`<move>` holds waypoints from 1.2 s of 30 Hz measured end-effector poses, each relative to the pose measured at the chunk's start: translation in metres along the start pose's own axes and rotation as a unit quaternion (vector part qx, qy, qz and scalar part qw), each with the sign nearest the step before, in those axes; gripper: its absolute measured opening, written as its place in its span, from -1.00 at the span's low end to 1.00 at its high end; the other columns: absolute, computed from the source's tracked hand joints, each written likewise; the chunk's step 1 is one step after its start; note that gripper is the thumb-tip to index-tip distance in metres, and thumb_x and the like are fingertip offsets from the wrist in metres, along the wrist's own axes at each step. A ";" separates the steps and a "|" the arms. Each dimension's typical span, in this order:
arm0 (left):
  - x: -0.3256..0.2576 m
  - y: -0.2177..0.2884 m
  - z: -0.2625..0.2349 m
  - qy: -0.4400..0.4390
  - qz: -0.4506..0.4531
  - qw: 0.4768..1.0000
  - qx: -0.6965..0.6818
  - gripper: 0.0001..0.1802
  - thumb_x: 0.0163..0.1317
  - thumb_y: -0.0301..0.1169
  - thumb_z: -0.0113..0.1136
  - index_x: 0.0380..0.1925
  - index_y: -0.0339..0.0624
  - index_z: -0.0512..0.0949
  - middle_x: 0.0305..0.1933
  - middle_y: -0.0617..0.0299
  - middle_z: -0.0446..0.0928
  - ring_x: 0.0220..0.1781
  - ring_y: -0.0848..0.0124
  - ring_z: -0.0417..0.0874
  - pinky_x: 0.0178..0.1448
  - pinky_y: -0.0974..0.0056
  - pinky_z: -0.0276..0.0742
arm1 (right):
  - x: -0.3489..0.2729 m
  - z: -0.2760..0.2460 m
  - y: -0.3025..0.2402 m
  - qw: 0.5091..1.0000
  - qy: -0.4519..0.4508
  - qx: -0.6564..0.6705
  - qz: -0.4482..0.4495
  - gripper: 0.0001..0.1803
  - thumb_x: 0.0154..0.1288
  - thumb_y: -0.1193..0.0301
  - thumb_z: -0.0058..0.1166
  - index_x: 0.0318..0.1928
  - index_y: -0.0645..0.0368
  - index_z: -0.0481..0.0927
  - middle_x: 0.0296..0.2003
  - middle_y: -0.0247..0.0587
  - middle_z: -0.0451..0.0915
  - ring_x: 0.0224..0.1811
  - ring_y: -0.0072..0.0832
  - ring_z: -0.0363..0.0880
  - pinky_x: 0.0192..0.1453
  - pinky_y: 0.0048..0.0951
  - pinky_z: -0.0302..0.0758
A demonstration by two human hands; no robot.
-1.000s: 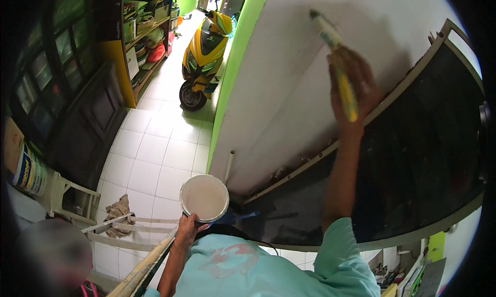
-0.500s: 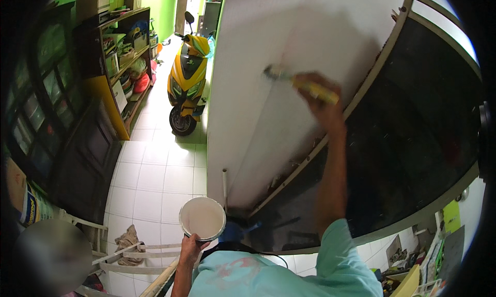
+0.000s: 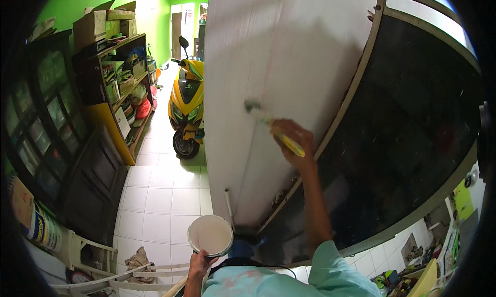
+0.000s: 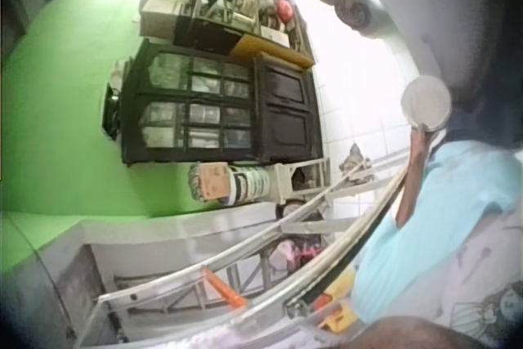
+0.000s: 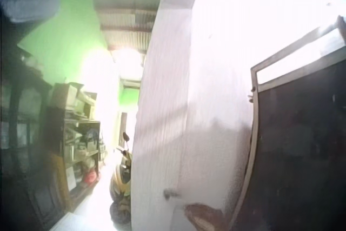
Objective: The person paints a door frame and adjacent wall sections with white paint using a brush and a small bucket. They move between rooms, dip the brush repeatedly, and apply paint to vertical surfaces and edges.
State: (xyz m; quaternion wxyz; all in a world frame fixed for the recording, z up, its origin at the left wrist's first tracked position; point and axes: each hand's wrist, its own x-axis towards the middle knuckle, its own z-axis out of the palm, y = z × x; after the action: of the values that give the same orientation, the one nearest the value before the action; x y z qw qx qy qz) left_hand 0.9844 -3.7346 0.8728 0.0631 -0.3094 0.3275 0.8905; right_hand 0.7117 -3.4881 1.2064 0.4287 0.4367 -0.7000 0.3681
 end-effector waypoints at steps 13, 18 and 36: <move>0.001 0.005 0.006 0.008 -0.009 0.999 0.041 -0.53 0.14 -0.52 -0.08 0.10 -0.40 0.23 -0.07 -0.09 0.50 -0.15 0.07 0.64 -0.19 0.11 0.69 | 0.118 -0.043 -0.005 0.987 0.114 -0.069 -0.089 -0.69 0.05 0.63 0.19 -0.15 0.11 0.63 -0.12 -0.18 0.64 -0.10 -0.34 0.64 -0.01 -0.41 0.56; -0.007 0.013 0.025 -0.007 0.011 0.999 0.044 -0.57 0.18 -0.50 -0.11 0.08 -0.37 0.25 -0.01 -0.10 0.46 -0.06 0.09 0.60 -0.16 0.10 0.67 | -0.002 -0.013 -0.009 0.999 -0.028 0.000 0.044 -0.75 0.04 0.68 0.21 -0.23 0.18 0.64 -0.25 -0.19 0.67 -0.21 -0.37 0.66 -0.08 -0.48 0.55; 0.004 0.001 -0.006 0.002 0.020 0.997 0.071 -0.57 0.30 -0.43 -0.15 0.17 -0.30 0.20 0.00 0.00 0.48 -0.08 0.15 0.62 -0.14 0.15 0.69 | 0.046 0.010 -0.021 0.968 0.043 -0.226 -0.105 -0.64 0.00 0.56 0.27 -0.12 0.01 0.64 -0.18 -0.27 0.65 -0.21 -0.31 0.66 -0.09 -0.43 0.59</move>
State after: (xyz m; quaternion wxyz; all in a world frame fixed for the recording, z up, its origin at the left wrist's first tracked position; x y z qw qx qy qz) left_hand 0.9836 -3.7391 0.8670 0.0667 -0.2998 0.3959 0.8654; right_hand 0.7169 -3.5180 1.2483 0.5817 0.3833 -0.6965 0.1720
